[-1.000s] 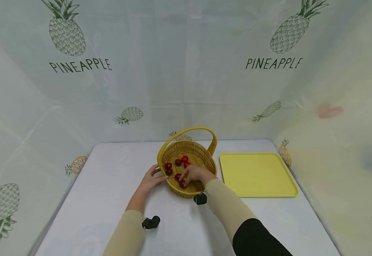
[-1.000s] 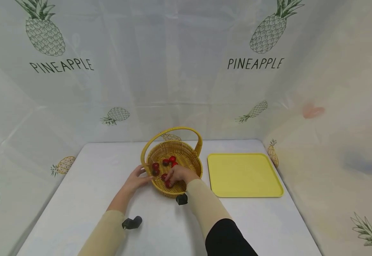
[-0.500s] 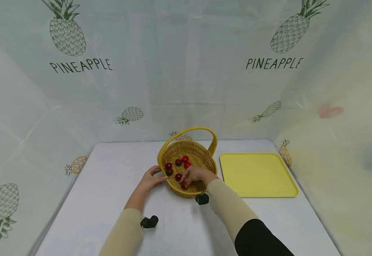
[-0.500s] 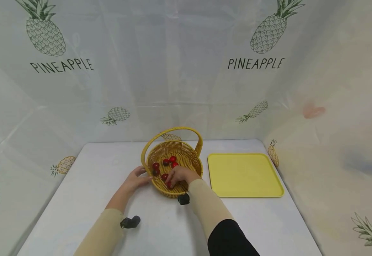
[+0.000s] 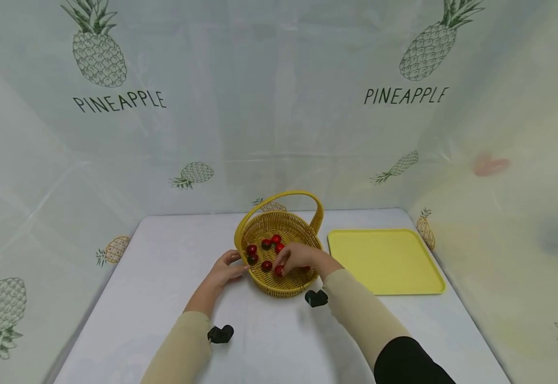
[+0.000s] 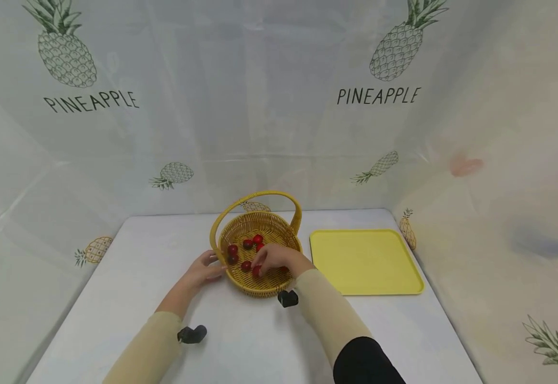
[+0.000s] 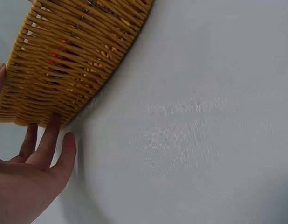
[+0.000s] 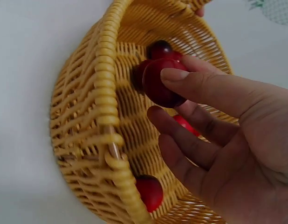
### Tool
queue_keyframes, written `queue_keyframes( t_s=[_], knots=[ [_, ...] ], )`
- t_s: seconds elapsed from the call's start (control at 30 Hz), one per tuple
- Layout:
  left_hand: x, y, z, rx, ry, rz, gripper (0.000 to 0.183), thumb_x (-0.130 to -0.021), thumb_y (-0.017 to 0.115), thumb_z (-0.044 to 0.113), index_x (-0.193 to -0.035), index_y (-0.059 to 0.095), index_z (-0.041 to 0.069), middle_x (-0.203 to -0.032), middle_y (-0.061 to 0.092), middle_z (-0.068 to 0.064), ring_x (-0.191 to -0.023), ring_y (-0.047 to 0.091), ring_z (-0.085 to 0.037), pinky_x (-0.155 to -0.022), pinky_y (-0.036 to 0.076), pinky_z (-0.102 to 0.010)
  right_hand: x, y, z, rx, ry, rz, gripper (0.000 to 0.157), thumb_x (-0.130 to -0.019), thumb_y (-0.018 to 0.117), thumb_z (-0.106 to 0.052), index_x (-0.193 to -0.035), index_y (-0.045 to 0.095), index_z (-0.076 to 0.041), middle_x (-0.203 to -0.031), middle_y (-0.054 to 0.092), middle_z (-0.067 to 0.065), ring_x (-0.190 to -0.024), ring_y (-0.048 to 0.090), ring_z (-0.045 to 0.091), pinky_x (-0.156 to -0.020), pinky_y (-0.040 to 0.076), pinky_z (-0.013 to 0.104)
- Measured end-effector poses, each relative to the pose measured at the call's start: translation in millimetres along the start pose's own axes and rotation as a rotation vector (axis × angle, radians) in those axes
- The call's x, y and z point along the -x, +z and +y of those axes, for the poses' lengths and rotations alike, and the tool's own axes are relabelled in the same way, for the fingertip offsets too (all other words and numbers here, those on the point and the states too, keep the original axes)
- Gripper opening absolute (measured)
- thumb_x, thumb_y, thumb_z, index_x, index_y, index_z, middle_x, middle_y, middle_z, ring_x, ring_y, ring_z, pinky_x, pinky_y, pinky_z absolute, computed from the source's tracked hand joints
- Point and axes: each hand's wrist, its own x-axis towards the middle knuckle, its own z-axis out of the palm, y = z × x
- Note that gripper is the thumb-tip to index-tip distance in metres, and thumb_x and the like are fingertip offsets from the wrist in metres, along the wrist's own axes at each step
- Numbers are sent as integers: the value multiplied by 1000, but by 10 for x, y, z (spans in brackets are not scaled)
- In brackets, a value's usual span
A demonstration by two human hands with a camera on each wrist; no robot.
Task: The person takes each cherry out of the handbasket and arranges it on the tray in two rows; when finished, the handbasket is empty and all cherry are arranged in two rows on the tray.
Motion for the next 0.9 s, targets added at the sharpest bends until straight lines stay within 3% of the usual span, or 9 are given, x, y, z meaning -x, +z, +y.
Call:
queue_keyframes(
  t_s=[0.2, 0.43, 0.57, 0.77, 0.9],
  knots=[
    [14, 4, -6, 30, -19, -4, 47, -86, 72, 2, -130, 54, 3, -145, 40, -21, -128, 41, -41, -94, 45, -53, 114, -82, -18, 34, -39, 4, 23, -80, 79, -3, -99, 77, -14, -98, 63, -2, -93, 53, 18, -79, 49, 31],
    [45, 30, 20, 63, -32, 21, 48, -85, 72, 0, -129, 53, 2, -146, 39, -21, -124, 46, -38, -94, 45, -54, 220, -125, 22, 61, -106, -12, 25, -79, 78, -1, -101, 77, -13, -104, 66, -6, -102, 53, 18, -81, 50, 31],
    [59, 60, 42, 64, -40, 37, 45, -86, 72, 2, -127, 53, 4, -147, 39, -21, -121, 49, -38, -95, 44, -54, 282, -148, 60, 72, -146, 0, 24, -80, 77, -1, -102, 77, -11, -104, 67, -6, -103, 56, 18, -82, 51, 32],
    [64, 95, 48, 64, -50, 41, 46, -85, 74, 2, -127, 53, 5, -146, 40, -22, -123, 47, -38, -95, 43, -54, 410, -213, 122, 62, -133, 43, 25, -81, 76, -3, -104, 77, -10, -109, 67, -6, -105, 56, 17, -82, 51, 31],
    [68, 113, 58, 91, -77, 50, 49, -85, 73, -1, -128, 52, 4, -147, 38, -22, -121, 49, -37, -95, 44, -55, 505, -285, 171, 12, -157, 67, 24, -82, 73, 1, -104, 76, -7, -109, 67, 0, -96, 59, 18, -77, 53, 31]
  ],
)
